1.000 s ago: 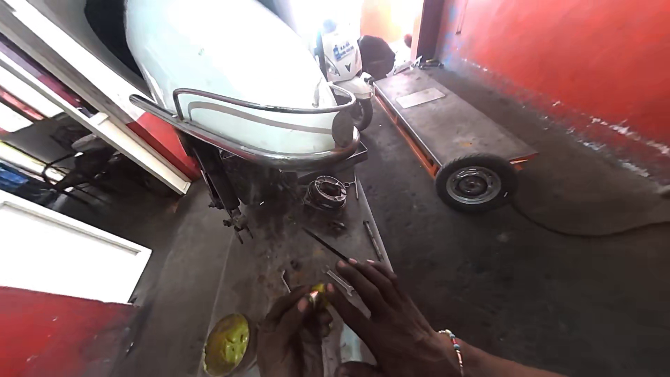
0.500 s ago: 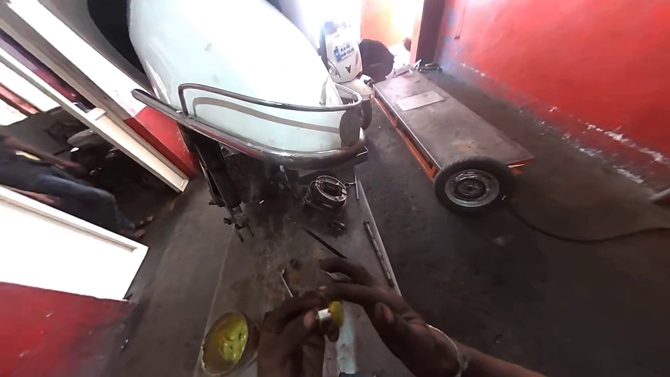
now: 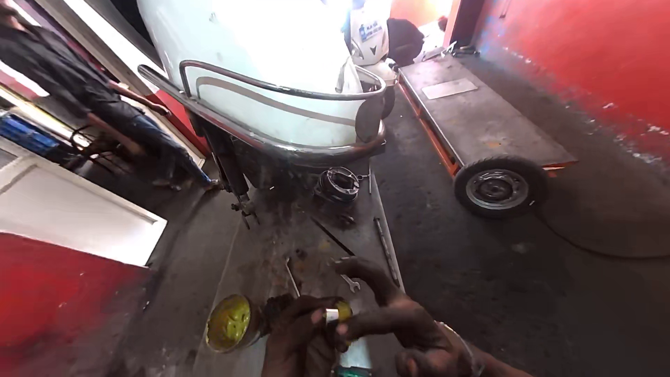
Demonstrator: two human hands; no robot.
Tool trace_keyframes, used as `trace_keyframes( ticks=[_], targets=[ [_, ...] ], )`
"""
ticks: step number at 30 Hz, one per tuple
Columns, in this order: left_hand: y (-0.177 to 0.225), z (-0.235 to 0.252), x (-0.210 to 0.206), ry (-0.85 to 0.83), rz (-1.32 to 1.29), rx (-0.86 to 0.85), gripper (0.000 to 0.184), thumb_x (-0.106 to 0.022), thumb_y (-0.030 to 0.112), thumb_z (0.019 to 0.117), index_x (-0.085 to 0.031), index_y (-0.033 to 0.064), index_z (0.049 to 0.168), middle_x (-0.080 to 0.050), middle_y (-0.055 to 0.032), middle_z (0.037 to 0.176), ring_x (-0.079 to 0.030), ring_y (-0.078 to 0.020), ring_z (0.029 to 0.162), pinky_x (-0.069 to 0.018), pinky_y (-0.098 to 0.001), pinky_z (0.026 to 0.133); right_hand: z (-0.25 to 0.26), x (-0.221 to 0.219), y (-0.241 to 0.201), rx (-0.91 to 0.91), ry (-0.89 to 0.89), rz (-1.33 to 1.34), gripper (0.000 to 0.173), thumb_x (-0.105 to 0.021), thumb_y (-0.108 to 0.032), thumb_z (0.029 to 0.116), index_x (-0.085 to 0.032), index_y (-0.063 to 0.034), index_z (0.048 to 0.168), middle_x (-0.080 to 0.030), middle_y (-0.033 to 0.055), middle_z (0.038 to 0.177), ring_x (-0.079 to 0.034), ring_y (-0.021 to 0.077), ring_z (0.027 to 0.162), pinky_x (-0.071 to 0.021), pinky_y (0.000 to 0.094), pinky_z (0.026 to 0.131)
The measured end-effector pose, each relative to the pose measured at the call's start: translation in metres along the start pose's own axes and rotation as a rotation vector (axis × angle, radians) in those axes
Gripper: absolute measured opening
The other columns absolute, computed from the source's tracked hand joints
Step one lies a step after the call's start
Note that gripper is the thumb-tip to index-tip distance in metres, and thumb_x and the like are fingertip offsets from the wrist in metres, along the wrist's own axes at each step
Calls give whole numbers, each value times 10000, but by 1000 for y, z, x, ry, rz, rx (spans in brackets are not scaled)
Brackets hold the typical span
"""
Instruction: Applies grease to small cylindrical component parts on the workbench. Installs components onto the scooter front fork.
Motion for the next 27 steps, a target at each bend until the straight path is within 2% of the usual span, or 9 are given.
trace_keyframes(
  ticks=[2, 4, 6, 10, 12, 18, 22, 25, 27],
  targets=[
    [1, -1, 3, 36, 27, -7, 151, -674, 140, 929, -787, 51, 973, -758, -125, 942, -749, -162, 814, -625, -280, 726, -2, 4, -3, 9, -10, 25, 557, -362, -615, 1037, -694, -239, 1279, -388, 65, 1586, -232, 213, 1526, -212, 420, 1248],
    [4, -2, 0, 40, 73, -13, 165, -668, 152, 942, -789, 55, 1000, -762, -122, 933, -748, -152, 792, -622, -270, 706, -3, 8, -3, -16, 73, 92, 572, -384, -636, 1023, -656, -257, 1354, -393, 16, 1600, -307, 182, 1496, -289, 384, 1220],
    [3, -3, -4, 43, 90, -8, 162, -679, 146, 943, -780, 51, 1028, -761, -122, 940, -750, -149, 781, -628, -269, 696, -2, 11, -4, -40, 111, 63, 591, -394, -647, 1016, -624, -257, 1395, -381, -6, 1605, -316, 164, 1486, -308, 372, 1207],
    [2, -3, -8, 43, 102, -4, 215, -685, 126, 936, -767, 29, 1109, -753, -138, 1003, -742, -149, 784, -625, -266, 691, -1, 10, -3, -33, 48, -106, 589, -418, -634, 1019, -572, -255, 1442, -330, 43, 1626, -222, 203, 1536, -236, 432, 1257],
    [2, -4, -11, 60, 94, -3, 209, -682, 123, 937, -779, 22, 1092, -762, -141, 977, -748, -152, 779, -628, -267, 696, -2, 10, -5, -32, 35, -189, 592, -414, -641, 1016, -554, -271, 1457, -337, 58, 1619, -219, 211, 1537, -235, 435, 1252],
    [6, -9, -10, 152, 118, -21, 173, -668, 118, 941, -790, 21, 1016, -763, -127, 883, -745, -142, 723, -627, -258, 662, -4, 3, -12, 34, 51, -660, 586, -390, -655, 1016, -547, -292, 1449, -400, 49, 1570, -250, 214, 1516, -218, 395, 1234],
    [7, -10, -2, 135, 136, -38, 179, -660, 108, 949, -789, 7, 1023, -768, -135, 903, -747, -138, 725, -626, -250, 657, -10, 4, -20, 100, 116, -874, 522, -405, -655, 1012, -621, -313, 1342, -447, 2, 1523, -287, 183, 1491, -233, 371, 1216],
    [8, -12, -2, 126, 118, -31, 169, -670, 102, 940, -790, 9, 1014, -767, -139, 879, -751, -147, 722, -628, -256, 652, -10, 5, -22, 55, 163, -673, 509, -385, -629, 1030, -656, -289, 1294, -453, -26, 1514, -294, 142, 1486, -275, 345, 1214],
    [7, -12, -4, 100, 104, -19, 163, -682, 107, 937, -790, 10, 1010, -765, -143, 882, -753, -155, 726, -632, -264, 657, -6, 1, -14, -24, 210, -332, 563, -344, -626, 1044, -657, -258, 1333, -459, -14, 1534, -339, 133, 1473, -321, 357, 1207]
  ],
)
Point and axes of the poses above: each hand's wrist, its own z-axis towards the middle knuckle, its own x-axis out of the back of the hand, y = z × x, the point moved 4 cm from there along z, towards the middle knuckle
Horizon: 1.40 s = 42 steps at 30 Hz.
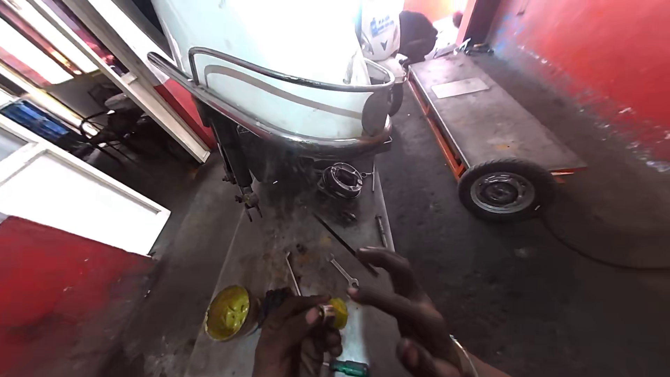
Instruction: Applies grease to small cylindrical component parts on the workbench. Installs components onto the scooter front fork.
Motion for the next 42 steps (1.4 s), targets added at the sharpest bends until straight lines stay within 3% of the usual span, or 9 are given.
trace_keyframes(
  ticks=[4, 9, 11, 15, 18, 22, 25, 31, 42],
  targets=[
    [-1, -2, -7, 26, -37, 30, 131, -677, 84, 922, -790, 20, 940, -761, -143, 850, -747, -156, 694, -627, -262, 631, 2, -18, 10, -120, -6, 416, 588, -346, -626, 1039, -688, -242, 1324, -478, 16, 1538, -395, 144, 1440, -343, 346, 1184],
    [-2, -2, -6, 75, -89, 49, 152, -637, 69, 935, -771, 13, 893, -756, -154, 846, -743, -157, 686, -621, -253, 623, -9, -11, 5, -4, -91, 141, 570, -307, -623, 1050, -668, -282, 1331, -441, 29, 1553, -289, 178, 1501, -250, 395, 1230],
    [-5, 0, -3, 123, -112, 54, 142, -627, 67, 922, -747, 14, 868, -739, -148, 816, -734, -162, 670, -619, -257, 609, -14, -4, 2, 12, -78, 90, 566, -321, -625, 1046, -691, -274, 1289, -434, 32, 1556, -276, 191, 1510, -262, 390, 1234],
    [-13, 7, 0, 146, -96, 39, 114, -670, 109, 905, -754, 55, 961, -736, -124, 863, -714, -153, 674, -602, -262, 603, -17, 4, 3, -54, -44, 142, 561, -327, -633, 1041, -612, -311, 1400, -394, -34, 1587, -299, 142, 1495, -285, 365, 1221],
    [-20, 11, -2, 246, -68, 18, 197, -594, 82, 923, -749, 36, 1036, -729, -124, 868, -710, -166, 708, -605, -289, 646, -17, 2, 9, -43, -57, 96, 560, -322, -623, 1046, -577, -316, 1438, -381, -28, 1593, -282, 152, 1503, -274, 379, 1227],
    [-20, 12, -8, 317, -28, 44, 277, -461, 58, 986, -734, 11, 1001, -736, -125, 861, -720, -173, 717, -617, -298, 694, -17, 2, 16, -50, -59, 35, 577, -319, -627, 1046, -566, -292, 1446, -401, 17, 1575, -292, 171, 1499, -276, 393, 1223],
    [-19, 12, -10, 385, -72, 61, 249, -459, 43, 979, -706, 8, 979, -731, -141, 850, -730, -208, 692, -634, -331, 662, -17, 2, 20, -52, -65, 40, 589, -326, -635, 1042, -549, -288, 1462, -398, 21, 1578, -288, 169, 1501, -269, 395, 1227],
    [-19, 15, -13, 332, -135, 82, 218, -478, 47, 949, -689, 16, 904, -714, -141, 801, -711, -198, 632, -618, -308, 601, -16, 2, 22, -49, -78, 42, 610, -332, -649, 1034, -514, -292, 1493, -376, 2, 1594, -280, 161, 1504, -262, 399, 1233],
    [-18, 14, -15, 231, -118, 95, 212, -486, 31, 946, -676, 27, 854, -715, -133, 760, -711, -181, 593, -608, -290, 535, -17, -8, 16, -78, -157, 2, 676, -351, -671, 1019, -432, -261, 1550, -323, 60, 1627, -246, 184, 1525, -246, 404, 1246]
  ],
)
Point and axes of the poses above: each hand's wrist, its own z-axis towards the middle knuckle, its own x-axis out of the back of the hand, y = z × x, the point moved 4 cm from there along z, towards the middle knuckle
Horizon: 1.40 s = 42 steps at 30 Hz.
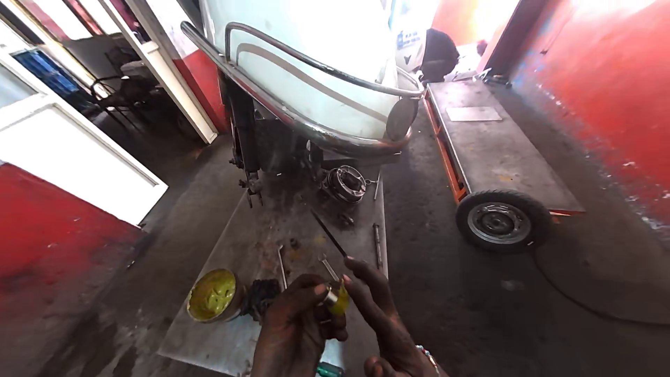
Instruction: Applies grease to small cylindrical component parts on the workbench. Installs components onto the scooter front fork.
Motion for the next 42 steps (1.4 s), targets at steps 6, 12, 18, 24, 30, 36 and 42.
trace_keyframes(
  ticks=[6, 12, 18, 24, 30, 36, 42],
  targets=[
    [4, 2, 5, -30, 1, -28, 260, -434, 16, 976, -658, 23, 844, -714, -151, 767, -707, -178, 595, -598, -275, 531, -2, -4, -5, 70, 5, -397, 689, -339, -693, 1005, -425, -262, 1535, -380, 107, 1582, -290, 242, 1502, -239, 410, 1225],
    [9, 3, 12, -40, 58, -83, 240, -440, -1, 968, -636, 25, 831, -728, -178, 854, -713, -192, 610, -596, -276, 523, -9, 10, -13, 115, 34, -475, 589, -364, -675, 1004, -555, -312, 1427, -386, 30, 1565, -262, 190, 1503, -208, 394, 1230],
    [5, 1, 4, -130, 121, -131, 221, -507, -30, 944, -676, 40, 820, -739, -158, 877, -724, -190, 634, -612, -306, 541, 2, 5, 0, -93, 88, 212, 692, -261, -678, 1026, -612, -225, 1414, -417, 42, 1578, -371, 145, 1451, -333, 365, 1191],
    [5, -1, 5, -67, 149, -125, 235, -484, -40, 939, -648, 43, 792, -731, -145, 870, -708, -179, 620, -602, -300, 534, -4, -1, 2, -3, 38, 111, 600, -313, -638, 1042, -572, -282, 1449, -378, 47, 1604, -277, 188, 1514, -270, 414, 1233],
    [2, -1, 2, 82, 190, -121, 294, -347, -33, 1008, -585, 16, 842, -737, -149, 837, -714, -170, 593, -605, -272, 527, -10, 14, -6, 139, -16, -331, 571, -324, -658, 1025, -577, -322, 1412, -366, 37, 1582, -215, 196, 1526, -193, 389, 1244],
    [-1, -3, -3, 233, 324, -211, 287, -384, -14, 1028, -576, 17, 817, -683, -85, 672, -681, -163, 527, -610, -292, 519, -6, 14, -5, 42, 18, -467, 651, -300, -674, 1024, -473, -281, 1513, -380, 109, 1589, -268, 253, 1512, -216, 431, 1225],
    [-5, 3, -2, 324, 420, -295, 264, -447, -64, 983, -566, 7, 759, -631, -62, 589, -617, -126, 432, -560, -263, 416, -10, 0, 5, 101, -3, -665, 694, -274, -693, 1015, -431, -253, 1528, -411, 130, 1562, -332, 265, 1476, -216, 415, 1213]
  ],
)
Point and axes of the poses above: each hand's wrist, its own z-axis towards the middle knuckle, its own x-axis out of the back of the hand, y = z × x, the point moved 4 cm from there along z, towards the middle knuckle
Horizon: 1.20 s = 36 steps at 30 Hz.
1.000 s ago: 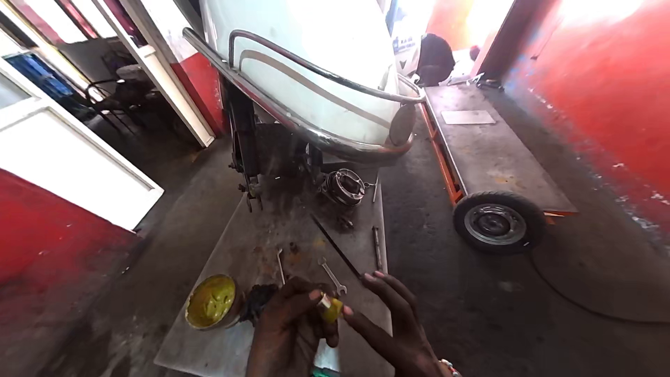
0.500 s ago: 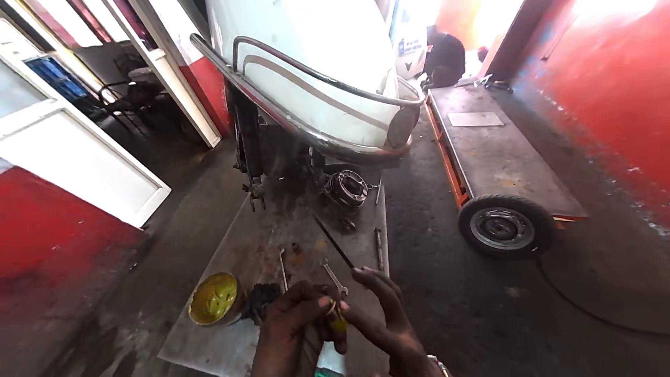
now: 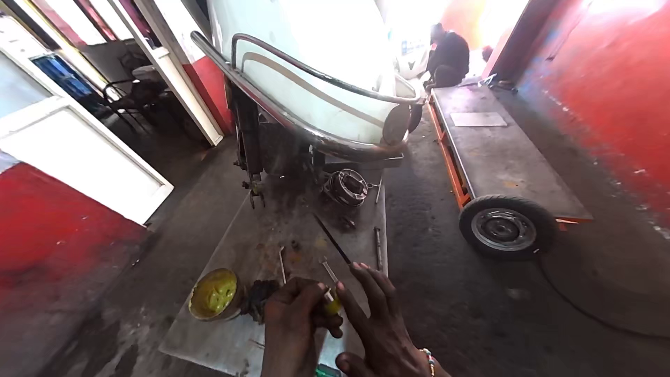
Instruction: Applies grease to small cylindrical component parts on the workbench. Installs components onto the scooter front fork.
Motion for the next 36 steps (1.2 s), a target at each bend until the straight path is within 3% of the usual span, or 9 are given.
trace_keyframes(
  ticks=[8, 11, 14, 18, 23, 26, 28, 31, 36],
  targets=[
    [-14, 18, 13, 27, 61, 97, 264, -445, -51, 1012, -543, -2, 772, -634, -79, 573, -616, -130, 421, -536, -244, 398, -23, -2, -2, 53, -14, -169, 612, -299, -655, 1029, -487, -277, 1473, -447, 94, 1526, -323, 241, 1473, -167, 397, 1214],
    [-17, 18, 15, 17, 80, 98, 251, -453, -38, 1011, -530, 7, 776, -619, -70, 578, -603, -129, 420, -538, -251, 400, -22, 5, -1, 3, 0, -71, 602, -301, -639, 1035, -497, -267, 1465, -435, 83, 1529, -318, 230, 1472, -191, 385, 1215],
    [-16, 16, 13, 2, 87, 87, 248, -458, -44, 1000, -537, 11, 771, -613, -60, 580, -591, -119, 413, -534, -249, 397, -16, 1, 3, -124, 1, 173, 638, -281, -629, 1048, -550, -226, 1463, -456, 176, 1528, -357, 293, 1467, -283, 459, 1195],
    [-15, 17, 13, -5, 83, 81, 251, -462, -60, 993, -558, 4, 770, -632, -63, 574, -599, -111, 420, -524, -237, 398, -17, -11, -4, -99, -24, 230, 588, -318, -617, 1047, -570, -261, 1442, -456, 169, 1531, -340, 297, 1481, -263, 472, 1206],
    [-17, 23, 20, 16, 82, 92, 261, -449, -45, 1005, -531, 17, 765, -612, -50, 560, -588, -105, 409, -528, -234, 399, -27, -4, -7, -89, -3, 339, 541, -353, -587, 1052, -543, -272, 1449, -426, 128, 1547, -315, 241, 1494, -256, 433, 1215],
    [-22, 23, 18, 10, 98, 113, 232, -427, -17, 1025, -516, 14, 813, -599, -47, 587, -579, -114, 414, -533, -248, 404, -21, 0, 2, -222, 126, 448, 492, -531, -471, 1037, -499, -292, 1494, -431, 45, 1550, -361, 141, 1460, -334, 358, 1196],
    [-24, 22, 16, 4, 122, 104, 226, -432, -19, 1031, -519, 8, 824, -619, -53, 595, -599, -125, 418, -548, -259, 411, -18, -4, 4, -298, 202, 477, 521, -658, -335, 989, -529, -171, 1467, -522, 91, 1469, -451, 134, 1396, -399, 318, 1154],
    [-24, 18, 11, 29, 139, 79, 231, -436, -32, 1028, -522, 13, 818, -625, -41, 603, -612, -115, 439, -567, -251, 446, -15, -14, 2, -367, 216, 484, 665, -737, -270, 919, -470, 31, 1449, -643, 172, 1297, -570, 166, 1259, -471, 316, 1054],
    [-27, 16, 15, 58, 152, 73, 220, -419, -22, 1032, -511, 17, 836, -631, -48, 619, -635, -119, 486, -569, -246, 482, -6, -19, 3, -410, 190, 520, 782, -767, -234, 881, -385, 65, 1494, -711, 91, 1137, -632, 119, 1127, -502, 294, 993]
  ],
)
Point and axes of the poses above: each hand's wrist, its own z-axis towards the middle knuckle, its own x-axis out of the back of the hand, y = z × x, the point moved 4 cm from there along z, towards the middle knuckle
